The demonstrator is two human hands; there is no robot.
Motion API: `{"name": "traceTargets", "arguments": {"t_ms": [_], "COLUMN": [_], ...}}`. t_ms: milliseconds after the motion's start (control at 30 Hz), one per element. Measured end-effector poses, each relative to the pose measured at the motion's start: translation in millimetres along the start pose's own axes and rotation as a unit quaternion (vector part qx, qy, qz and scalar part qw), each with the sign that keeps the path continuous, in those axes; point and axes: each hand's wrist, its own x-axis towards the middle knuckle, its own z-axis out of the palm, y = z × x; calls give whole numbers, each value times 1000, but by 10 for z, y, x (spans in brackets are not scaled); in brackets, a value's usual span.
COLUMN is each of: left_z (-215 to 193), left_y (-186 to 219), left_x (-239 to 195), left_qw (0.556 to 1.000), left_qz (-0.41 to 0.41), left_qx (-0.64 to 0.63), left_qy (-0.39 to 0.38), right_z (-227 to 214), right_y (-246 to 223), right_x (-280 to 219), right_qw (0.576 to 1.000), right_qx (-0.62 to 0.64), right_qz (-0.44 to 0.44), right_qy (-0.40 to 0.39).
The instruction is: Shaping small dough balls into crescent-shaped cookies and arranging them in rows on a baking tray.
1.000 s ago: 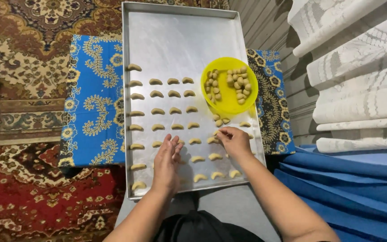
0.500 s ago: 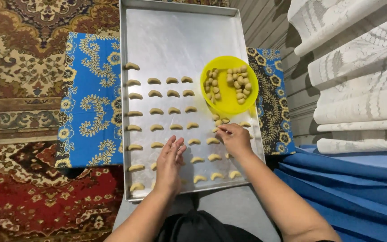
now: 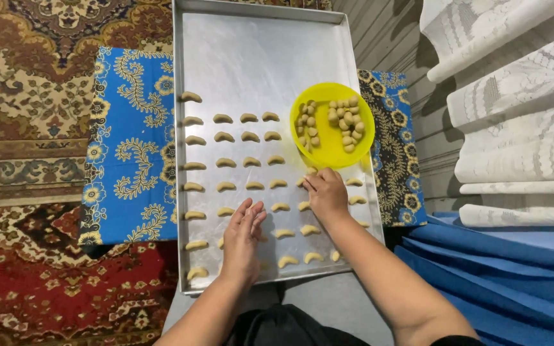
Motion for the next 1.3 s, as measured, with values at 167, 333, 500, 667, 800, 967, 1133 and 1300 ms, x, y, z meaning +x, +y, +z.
{"name": "traceTargets", "arguments": {"t_ms": [167, 333, 500, 667, 800, 967, 1133, 1300], "left_z": [33, 57, 8, -17, 11, 15, -16, 55], "left_y": [47, 60, 99, 107, 39, 88, 75, 91], "left_x": [13, 12, 24, 55, 59, 32, 60, 3], "left_qw": [1000, 1000, 1000, 1000, 1000, 1000, 1000, 1000], "left_qz": [-13, -14, -7, -2, -11, -13, -1, -8], "left_qx": [9, 18, 13, 5, 7, 16, -7, -3], "left_qy": [4, 7, 15, 26, 17, 12, 15, 7], "right_z": [14, 24, -218, -370, -388, -151, -284, -409], "right_y": [-7, 60, 98, 403, 249, 268, 228, 112], "right_x": [-11, -31, -38, -123, -41, -14, 61, 92], "right_qw": [1000, 1000, 1000, 999, 999, 992, 975, 926], "right_qx": [-12, -4, 25, 26, 30, 22, 17, 86], "right_qz": [-2, -9, 15, 45, 32, 120, 203, 347], "right_qy": [-7, -4, 4, 0, -6, -16, -89, -117]}}
